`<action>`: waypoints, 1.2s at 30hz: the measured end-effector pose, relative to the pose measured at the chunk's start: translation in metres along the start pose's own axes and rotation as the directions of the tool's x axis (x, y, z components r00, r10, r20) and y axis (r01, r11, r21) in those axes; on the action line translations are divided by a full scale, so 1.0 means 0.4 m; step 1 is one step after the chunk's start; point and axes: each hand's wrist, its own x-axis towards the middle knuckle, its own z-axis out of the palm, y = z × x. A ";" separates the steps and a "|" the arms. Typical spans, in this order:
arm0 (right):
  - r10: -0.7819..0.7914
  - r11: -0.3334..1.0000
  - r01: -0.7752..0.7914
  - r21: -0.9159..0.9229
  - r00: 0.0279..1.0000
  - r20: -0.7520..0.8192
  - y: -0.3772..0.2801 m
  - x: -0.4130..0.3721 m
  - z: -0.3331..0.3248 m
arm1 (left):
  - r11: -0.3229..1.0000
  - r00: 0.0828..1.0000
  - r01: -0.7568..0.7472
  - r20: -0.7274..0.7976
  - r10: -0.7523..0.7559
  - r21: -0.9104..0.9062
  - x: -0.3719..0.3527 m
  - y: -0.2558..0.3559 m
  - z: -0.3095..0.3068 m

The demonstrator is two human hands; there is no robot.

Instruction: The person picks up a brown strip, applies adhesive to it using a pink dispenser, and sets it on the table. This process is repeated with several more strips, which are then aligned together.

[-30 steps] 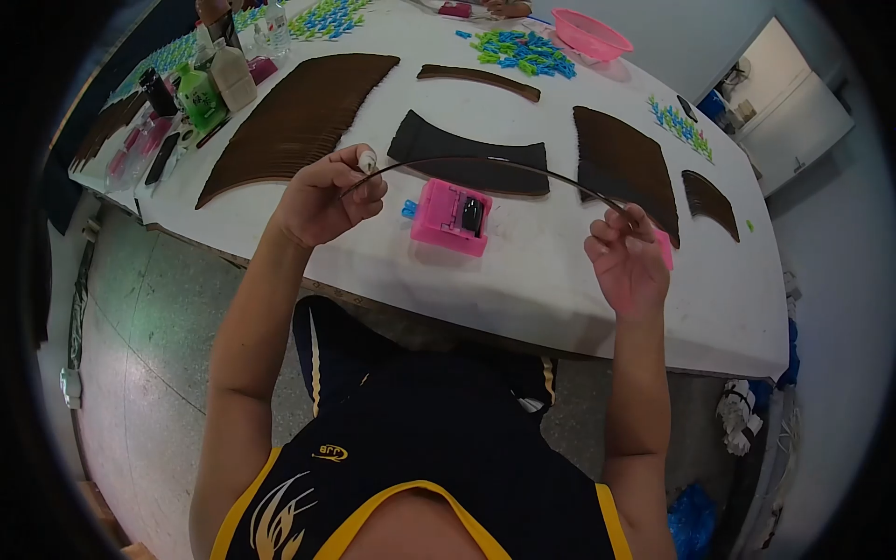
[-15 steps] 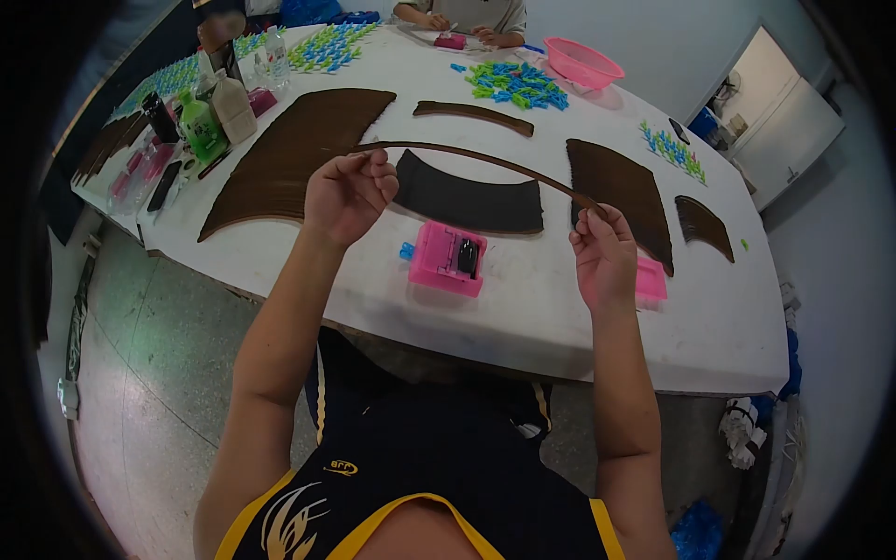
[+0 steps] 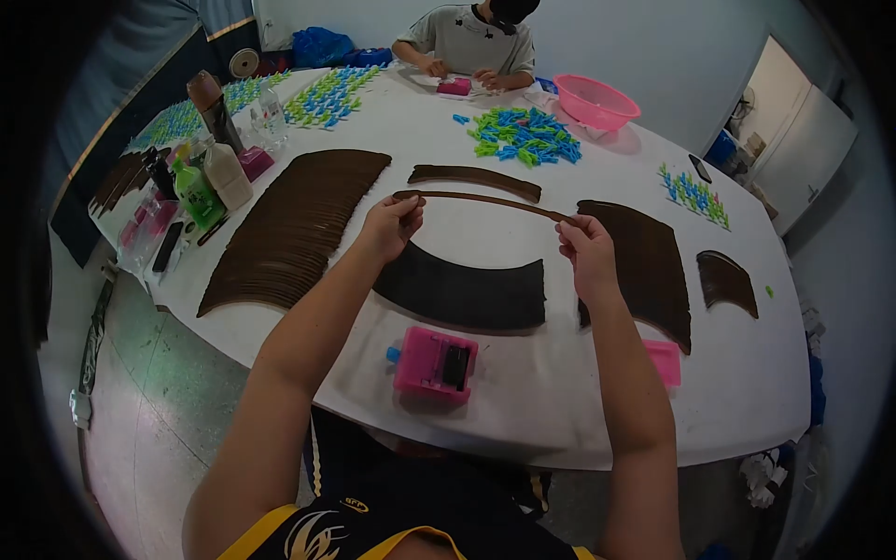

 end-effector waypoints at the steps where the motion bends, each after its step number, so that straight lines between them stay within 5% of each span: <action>1: 0.005 1.000 -0.005 0.006 1.000 -0.003 0.012 0.028 -0.005 | 0.996 1.000 0.011 0.019 -0.013 0.084 0.021 0.008 -0.010; 6: 0.103 0.989 -0.101 -0.106 0.995 0.017 0.089 0.153 -0.020 | 0.940 0.999 -0.015 0.047 -0.001 0.341 0.115 0.032 -0.051; 8: 0.092 0.963 -0.090 -0.255 0.996 -0.003 0.126 0.193 -0.017 | 0.637 0.999 -0.015 -0.018 0.045 0.771 0.141 0.046 -0.048; 9: 0.073 0.913 -0.073 -0.401 0.997 -0.017 0.145 0.213 -0.018 | 0.636 0.999 -0.010 -0.019 0.040 0.772 0.160 0.039 -0.055; 11: 0.041 0.832 -0.035 -0.553 0.999 -0.002 0.195 0.262 -0.029 | 0.064 0.928 -0.220 0.189 0.320 0.973 0.201 0.014 -0.076; 12: 0.009 0.725 0.009 -0.688 1.000 0.023 0.208 0.276 -0.027 | 0.064 0.930 -0.218 0.187 0.316 0.974 0.213 0.005 -0.079; 14: -0.046 0.631 0.045 -0.775 0.999 0.021 0.232 0.300 -0.025 | -0.153 0.869 -0.223 0.268 0.417 0.963 0.234 -0.011 -0.084; 18: -0.246 0.332 0.128 -0.935 0.968 0.045 0.263 0.316 -0.007 | -0.167 0.865 -0.177 0.234 0.443 0.970 0.238 -0.017 -0.058; 20: -0.226 0.347 0.086 -0.934 0.974 0.006 0.260 0.316 0.004 | -0.282 0.792 -0.114 0.258 0.554 0.953 0.214 -0.024 -0.047; 24: -0.213 0.350 0.049 -0.935 0.977 -0.028 0.265 0.318 0.002 | -0.384 0.759 -0.148 0.353 0.546 0.912 0.157 -0.018 -0.006; 26: -0.211 0.353 0.047 -0.934 0.977 -0.030 0.267 0.319 -0.001 | -0.399 0.817 -0.389 0.511 0.268 0.831 0.144 -0.031 0.007; 29: -0.195 0.361 0.031 -0.932 0.980 -0.043 0.260 0.316 0.005 | -0.404 0.826 -0.494 0.561 0.059 0.770 0.118 -0.071 0.049; 36: -0.178 0.331 -0.012 -0.944 0.981 -0.075 0.269 0.326 0.002 | -0.499 0.907 -0.341 0.418 0.046 0.796 0.107 -0.107 0.098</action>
